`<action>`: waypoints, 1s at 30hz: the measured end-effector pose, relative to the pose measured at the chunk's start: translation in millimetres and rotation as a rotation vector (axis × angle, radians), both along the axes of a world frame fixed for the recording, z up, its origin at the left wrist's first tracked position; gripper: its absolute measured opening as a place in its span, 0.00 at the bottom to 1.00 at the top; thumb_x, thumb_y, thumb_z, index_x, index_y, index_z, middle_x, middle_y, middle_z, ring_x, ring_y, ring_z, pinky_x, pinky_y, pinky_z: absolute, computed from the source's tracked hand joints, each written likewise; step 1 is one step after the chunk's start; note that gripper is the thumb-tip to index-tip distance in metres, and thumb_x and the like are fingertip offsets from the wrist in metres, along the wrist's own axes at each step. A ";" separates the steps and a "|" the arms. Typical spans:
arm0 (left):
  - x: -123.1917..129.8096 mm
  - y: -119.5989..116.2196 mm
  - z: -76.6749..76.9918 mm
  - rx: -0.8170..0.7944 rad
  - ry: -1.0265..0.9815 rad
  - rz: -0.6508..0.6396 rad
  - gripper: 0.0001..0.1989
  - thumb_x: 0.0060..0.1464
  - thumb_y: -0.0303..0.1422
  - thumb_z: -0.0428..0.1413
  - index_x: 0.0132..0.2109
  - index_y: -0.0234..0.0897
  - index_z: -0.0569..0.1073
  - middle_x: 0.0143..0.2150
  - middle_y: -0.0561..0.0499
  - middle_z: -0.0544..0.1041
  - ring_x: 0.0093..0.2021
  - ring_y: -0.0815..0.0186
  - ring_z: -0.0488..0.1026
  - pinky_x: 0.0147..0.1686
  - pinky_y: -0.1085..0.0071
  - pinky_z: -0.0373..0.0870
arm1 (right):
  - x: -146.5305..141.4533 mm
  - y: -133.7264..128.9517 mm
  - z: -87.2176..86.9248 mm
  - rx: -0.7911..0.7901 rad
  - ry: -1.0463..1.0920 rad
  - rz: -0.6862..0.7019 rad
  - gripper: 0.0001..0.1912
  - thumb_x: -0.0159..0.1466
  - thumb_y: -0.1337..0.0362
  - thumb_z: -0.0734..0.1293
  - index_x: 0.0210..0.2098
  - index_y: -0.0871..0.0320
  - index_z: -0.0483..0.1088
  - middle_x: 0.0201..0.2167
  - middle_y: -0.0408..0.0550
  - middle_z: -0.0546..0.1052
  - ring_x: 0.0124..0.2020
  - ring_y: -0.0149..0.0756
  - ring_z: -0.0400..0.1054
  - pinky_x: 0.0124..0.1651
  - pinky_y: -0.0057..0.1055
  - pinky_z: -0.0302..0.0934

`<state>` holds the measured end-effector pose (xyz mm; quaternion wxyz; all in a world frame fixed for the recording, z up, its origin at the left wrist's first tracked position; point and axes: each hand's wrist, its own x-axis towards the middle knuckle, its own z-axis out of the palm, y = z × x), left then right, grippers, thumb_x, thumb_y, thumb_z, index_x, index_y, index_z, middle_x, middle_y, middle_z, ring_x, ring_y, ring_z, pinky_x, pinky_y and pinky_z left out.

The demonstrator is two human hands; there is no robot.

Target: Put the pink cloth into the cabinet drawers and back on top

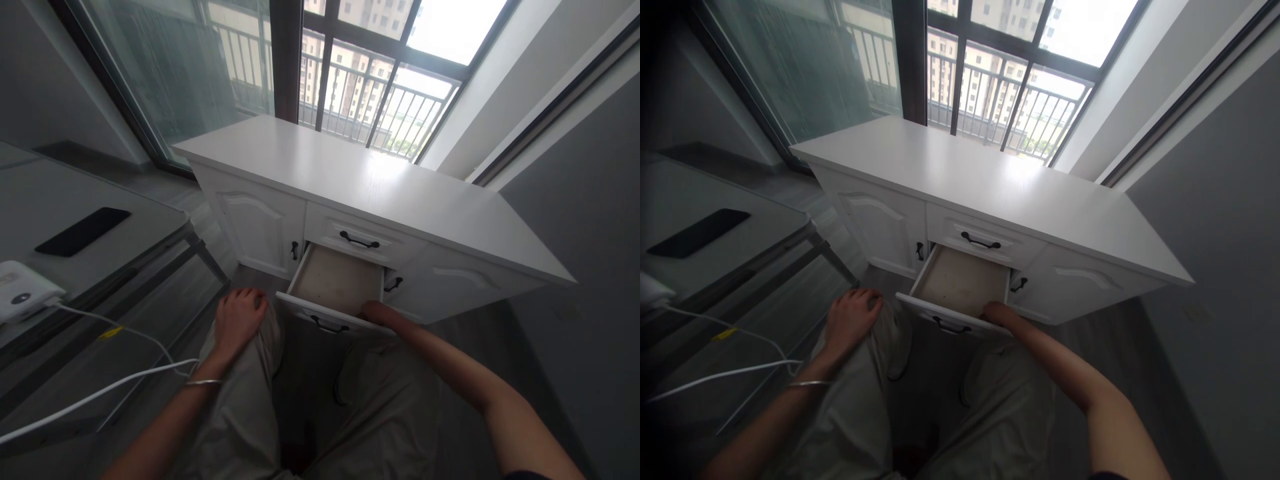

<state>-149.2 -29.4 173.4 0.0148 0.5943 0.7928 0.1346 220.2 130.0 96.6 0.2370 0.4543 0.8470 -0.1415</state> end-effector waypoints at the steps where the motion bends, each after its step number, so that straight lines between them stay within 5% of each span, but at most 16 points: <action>1: -0.1 -0.3 -0.4 0.002 0.002 0.000 0.17 0.66 0.38 0.48 0.45 0.41 0.81 0.51 0.45 0.83 0.54 0.52 0.74 0.54 0.56 0.64 | 1.9 -3.1 2.3 -0.033 -0.023 0.013 0.11 0.62 0.62 0.73 0.39 0.65 0.84 0.39 0.64 0.84 0.44 0.49 0.81 0.48 0.32 0.69; 6: 0.4 -1.9 0.2 0.010 0.000 0.006 0.17 0.65 0.37 0.48 0.44 0.41 0.81 0.51 0.44 0.83 0.54 0.52 0.74 0.54 0.56 0.64 | 4.0 -1.6 14.2 -0.157 -0.078 0.009 0.14 0.60 0.69 0.70 0.43 0.66 0.84 0.46 0.67 0.83 0.50 0.52 0.79 0.49 0.33 0.68; 12: 1.3 -3.9 1.0 0.013 0.010 0.001 0.16 0.65 0.38 0.48 0.44 0.41 0.81 0.50 0.44 0.83 0.54 0.52 0.74 0.53 0.57 0.64 | 23.8 2.0 33.6 -0.248 0.202 -0.317 0.20 0.52 0.74 0.69 0.43 0.60 0.84 0.39 0.56 0.85 0.38 0.45 0.81 0.39 0.30 0.69; 17: 3.2 -1.5 0.4 -0.005 0.015 0.000 0.17 0.66 0.38 0.47 0.44 0.42 0.81 0.50 0.44 0.83 0.54 0.52 0.74 0.54 0.56 0.64 | 66.0 -4.8 49.9 -0.019 0.890 -0.668 0.17 0.49 0.69 0.70 0.38 0.56 0.81 0.41 0.53 0.85 0.41 0.45 0.79 0.44 0.33 0.72; 22: 8.8 -0.7 2.5 -0.015 0.023 -0.015 0.18 0.66 0.38 0.47 0.45 0.42 0.81 0.51 0.44 0.83 0.55 0.52 0.74 0.54 0.57 0.64 | 95.2 -32.4 49.0 -0.079 1.760 -1.134 0.21 0.47 0.64 0.76 0.42 0.54 0.79 0.40 0.49 0.85 0.40 0.43 0.80 0.45 0.38 0.75; 26: 12.0 -3.8 5.4 -0.011 0.023 -0.019 0.18 0.66 0.38 0.47 0.46 0.42 0.81 0.52 0.44 0.83 0.55 0.52 0.74 0.55 0.56 0.65 | 101.1 -61.5 51.6 0.119 2.272 -1.254 0.18 0.55 0.65 0.74 0.46 0.53 0.78 0.48 0.47 0.84 0.51 0.38 0.78 0.58 0.37 0.72; 30: 10.8 -5.9 9.9 -0.014 -0.006 -0.048 0.17 0.66 0.38 0.48 0.47 0.42 0.81 0.54 0.44 0.82 0.57 0.51 0.73 0.58 0.54 0.65 | 98.4 -82.0 58.9 0.217 2.473 -1.314 0.12 0.62 0.64 0.72 0.46 0.52 0.78 0.50 0.45 0.83 0.54 0.36 0.77 0.61 0.40 0.72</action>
